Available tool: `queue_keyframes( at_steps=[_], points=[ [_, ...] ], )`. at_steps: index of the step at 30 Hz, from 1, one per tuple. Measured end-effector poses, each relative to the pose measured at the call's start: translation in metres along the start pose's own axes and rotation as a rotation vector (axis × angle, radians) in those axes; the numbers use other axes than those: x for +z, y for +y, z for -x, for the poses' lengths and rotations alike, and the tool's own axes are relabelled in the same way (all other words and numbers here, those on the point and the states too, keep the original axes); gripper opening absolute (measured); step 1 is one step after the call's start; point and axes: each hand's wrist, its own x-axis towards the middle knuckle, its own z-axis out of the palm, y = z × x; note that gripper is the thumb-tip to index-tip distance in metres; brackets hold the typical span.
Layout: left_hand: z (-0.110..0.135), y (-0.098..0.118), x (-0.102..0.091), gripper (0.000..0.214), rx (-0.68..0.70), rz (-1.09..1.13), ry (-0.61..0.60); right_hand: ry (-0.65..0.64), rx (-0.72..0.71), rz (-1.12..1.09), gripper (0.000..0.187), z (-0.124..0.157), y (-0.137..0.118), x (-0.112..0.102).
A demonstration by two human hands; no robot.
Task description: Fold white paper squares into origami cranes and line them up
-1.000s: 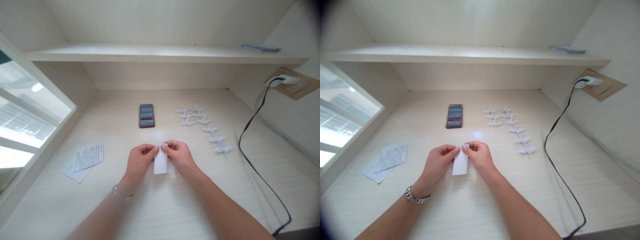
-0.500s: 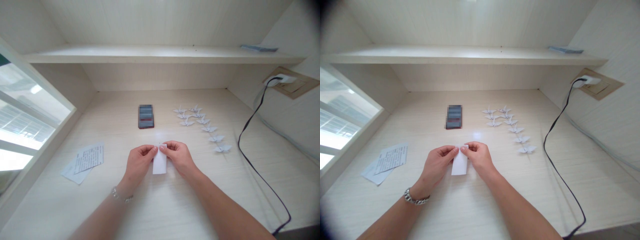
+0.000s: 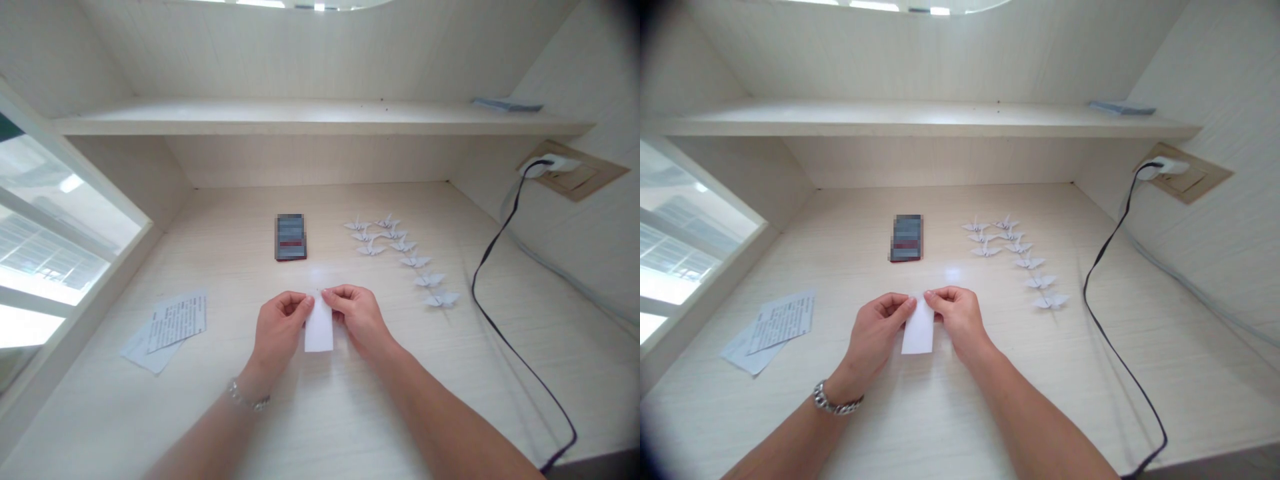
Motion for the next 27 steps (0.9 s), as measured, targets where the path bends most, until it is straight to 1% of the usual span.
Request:
queue_keyframes(
  at_steps=[3,8,11,14,18,20,24,27],
  points=[
    [0.001,-0.001,0.001,0.025,0.001,0.007,0.003,-0.011,-0.002,-0.005,0.026,0.001,0.001,0.001],
    [0.000,0.000,0.001,0.026,0.015,0.012,0.010,-0.031,-0.053,-0.008,0.031,0.000,0.000,0.000],
    [-0.002,0.000,-0.001,0.026,0.023,0.034,0.048,-0.036,-0.061,0.081,0.033,0.000,0.001,-0.001],
    [-0.003,0.000,-0.002,0.027,0.035,0.044,0.064,-0.066,-0.069,0.201,0.029,0.000,0.005,-0.001],
    [-0.003,-0.001,-0.003,0.029,0.048,0.035,0.063,-0.022,-0.142,0.271,0.026,0.000,0.010,0.000],
    [-0.004,-0.002,-0.003,0.031,0.045,0.035,0.074,-0.045,-0.130,0.257,0.025,0.001,0.011,0.000],
    [-0.005,-0.002,-0.003,0.031,0.025,0.082,0.082,-0.134,-0.052,0.242,0.024,0.002,0.011,0.000],
    [-0.004,0.000,-0.003,0.033,-0.021,0.147,0.051,-0.105,-0.082,0.274,0.024,0.001,0.012,-0.002]
  ],
)
